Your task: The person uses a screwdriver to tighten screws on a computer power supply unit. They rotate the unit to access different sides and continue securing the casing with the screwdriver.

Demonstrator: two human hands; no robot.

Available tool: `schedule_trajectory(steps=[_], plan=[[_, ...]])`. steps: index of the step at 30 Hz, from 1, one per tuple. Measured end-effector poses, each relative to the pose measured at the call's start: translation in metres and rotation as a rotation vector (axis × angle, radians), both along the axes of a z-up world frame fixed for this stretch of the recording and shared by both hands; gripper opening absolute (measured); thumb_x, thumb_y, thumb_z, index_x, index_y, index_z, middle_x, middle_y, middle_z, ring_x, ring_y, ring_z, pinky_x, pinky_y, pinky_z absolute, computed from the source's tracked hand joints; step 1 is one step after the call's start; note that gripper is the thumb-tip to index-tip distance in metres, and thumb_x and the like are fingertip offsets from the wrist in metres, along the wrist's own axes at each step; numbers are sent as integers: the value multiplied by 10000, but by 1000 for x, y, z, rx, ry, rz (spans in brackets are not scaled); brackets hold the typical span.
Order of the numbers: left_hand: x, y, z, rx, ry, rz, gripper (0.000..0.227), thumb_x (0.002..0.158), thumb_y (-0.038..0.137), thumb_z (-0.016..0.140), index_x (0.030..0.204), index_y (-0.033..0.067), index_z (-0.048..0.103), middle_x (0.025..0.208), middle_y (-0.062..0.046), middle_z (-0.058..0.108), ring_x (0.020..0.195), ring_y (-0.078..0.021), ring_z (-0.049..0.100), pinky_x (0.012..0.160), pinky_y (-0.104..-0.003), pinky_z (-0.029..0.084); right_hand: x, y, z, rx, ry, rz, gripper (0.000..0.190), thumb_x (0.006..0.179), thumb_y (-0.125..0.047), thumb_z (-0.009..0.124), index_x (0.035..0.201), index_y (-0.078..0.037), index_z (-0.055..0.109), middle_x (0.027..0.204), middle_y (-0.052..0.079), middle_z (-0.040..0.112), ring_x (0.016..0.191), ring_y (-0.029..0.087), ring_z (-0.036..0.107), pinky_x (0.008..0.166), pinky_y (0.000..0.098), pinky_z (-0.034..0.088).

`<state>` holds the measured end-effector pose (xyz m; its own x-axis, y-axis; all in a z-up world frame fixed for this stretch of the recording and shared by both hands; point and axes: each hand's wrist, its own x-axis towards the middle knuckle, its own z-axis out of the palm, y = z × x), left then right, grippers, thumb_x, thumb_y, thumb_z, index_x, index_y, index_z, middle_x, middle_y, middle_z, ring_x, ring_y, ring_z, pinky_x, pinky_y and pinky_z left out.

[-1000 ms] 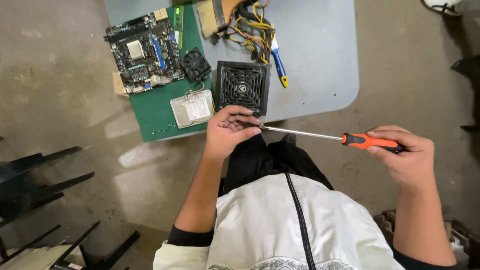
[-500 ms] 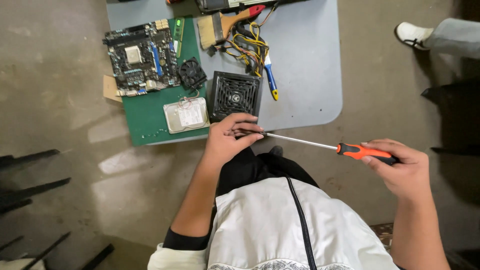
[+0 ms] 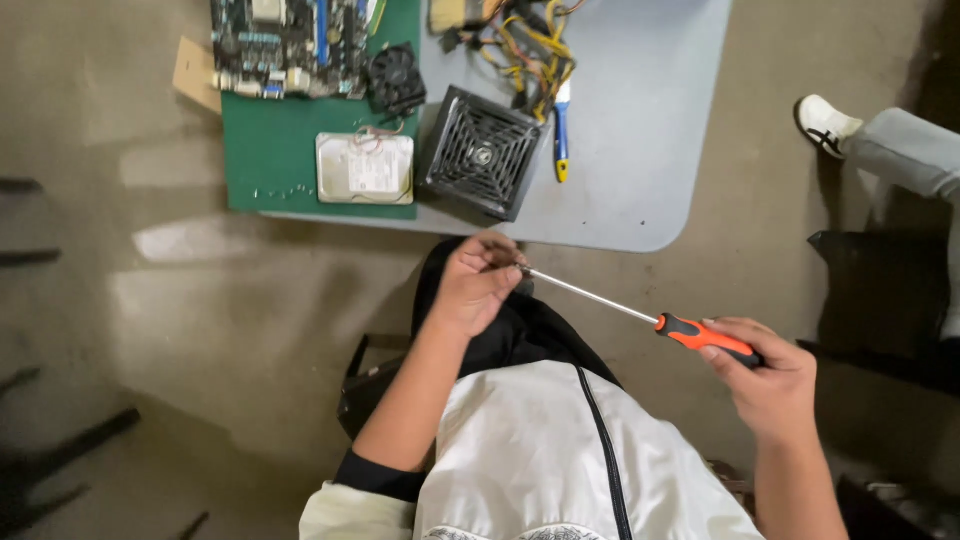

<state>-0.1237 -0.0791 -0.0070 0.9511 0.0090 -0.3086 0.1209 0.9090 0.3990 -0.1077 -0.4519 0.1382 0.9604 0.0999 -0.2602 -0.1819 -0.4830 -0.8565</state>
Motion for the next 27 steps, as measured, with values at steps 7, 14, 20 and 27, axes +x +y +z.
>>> schedule_trajectory(steps=[7, 14, 20, 27], plan=[[-2, -29, -17, -293, 69, 111, 181, 944, -17, 829, 1092, 84, 807, 1094, -92, 820, 1032, -250, 783, 972, -453, 648, 1, 13, -7, -120, -63, 92, 323, 916, -13, 826, 1226, 60, 769, 1188, 191, 767, 1064, 232, 710, 957, 293, 558], [-5, -63, -26, -536, 319, 107, 111, 1060, 80, 706, 1149, 99, 768, 1119, -78, 778, 1037, -216, 747, 981, -430, 627, -2, 58, 38, -316, -154, 125, 263, 906, 89, 818, 1161, 101, 753, 1145, 237, 757, 1040, 282, 729, 990, 328, 576], [12, -61, -1, -644, 672, 165, 121, 995, 142, 681, 1101, 111, 732, 1068, -46, 727, 1028, -229, 705, 964, -439, 610, -1, 80, 57, -611, -256, 356, 371, 875, -38, 901, 1226, -13, 784, 1294, 212, 773, 1148, 276, 778, 1120, 345, 591], [22, -59, 6, -621, 895, 224, 169, 1018, 218, 744, 1162, 130, 738, 1092, -24, 731, 1059, -184, 699, 1053, -496, 614, 12, 57, 31, -483, -384, 620, 439, 916, 7, 890, 1315, -5, 708, 1339, 272, 735, 1126, 352, 797, 1039, 396, 655]])
